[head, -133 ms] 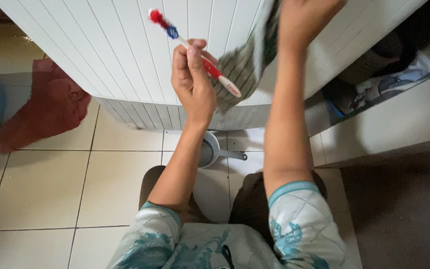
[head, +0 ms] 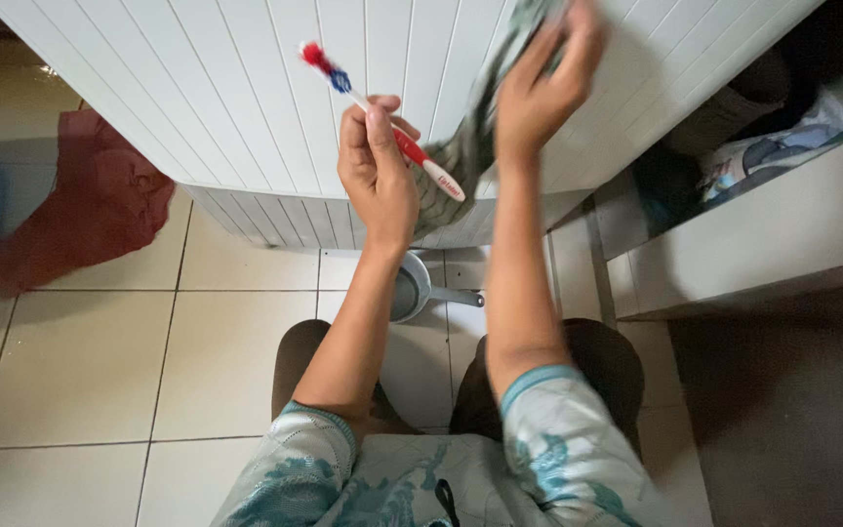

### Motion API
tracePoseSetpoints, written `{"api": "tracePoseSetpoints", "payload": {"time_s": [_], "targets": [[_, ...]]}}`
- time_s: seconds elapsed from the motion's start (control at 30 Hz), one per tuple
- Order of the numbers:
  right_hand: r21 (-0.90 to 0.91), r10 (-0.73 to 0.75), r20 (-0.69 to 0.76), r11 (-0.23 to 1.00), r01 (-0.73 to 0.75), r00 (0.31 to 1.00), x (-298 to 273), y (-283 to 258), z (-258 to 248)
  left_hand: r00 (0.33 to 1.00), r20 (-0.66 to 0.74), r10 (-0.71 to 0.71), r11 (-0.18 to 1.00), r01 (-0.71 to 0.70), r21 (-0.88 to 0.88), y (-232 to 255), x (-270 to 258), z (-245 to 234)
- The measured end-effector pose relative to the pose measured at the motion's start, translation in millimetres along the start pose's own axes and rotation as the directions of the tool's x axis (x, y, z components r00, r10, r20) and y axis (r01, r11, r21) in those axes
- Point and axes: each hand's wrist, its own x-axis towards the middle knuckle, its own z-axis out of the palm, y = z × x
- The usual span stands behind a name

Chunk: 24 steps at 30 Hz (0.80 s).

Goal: The person scrubs the lower edge of a white cabinet using a toothbrush and wipes the surface with a cloth. They repeatedly dip the cloth into a metal pot on the floor to wet it and continue cleaning the cabinet's base.

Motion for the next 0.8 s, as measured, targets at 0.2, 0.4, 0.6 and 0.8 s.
{"api": "tracePoseSetpoints", "payload": {"time_s": [0.2,0.4,0.6,0.8], "targets": [[-0.158,0.367,0.096,0.923,-0.35,0.925,-162,-30,-41,1.0,-0.022,-0.01,0.998,0.011,0.068,-32,-27,-23],[-0.12,0.393,0.117,0.917,-0.379,0.912,-192,-41,-54,0.995,-0.035,-0.092,0.989,0.095,0.111,-28,-46,-39],[-0.01,0.24,0.153,0.971,-0.241,0.959,-85,-63,-22,0.999,-0.043,-0.01,0.992,0.015,0.124,-10,-25,-41],[-0.027,0.122,0.115,0.992,-0.119,0.986,-73,-57,-6,1.0,-0.015,0.016,0.995,-0.014,0.099,-16,-20,-26]]}}
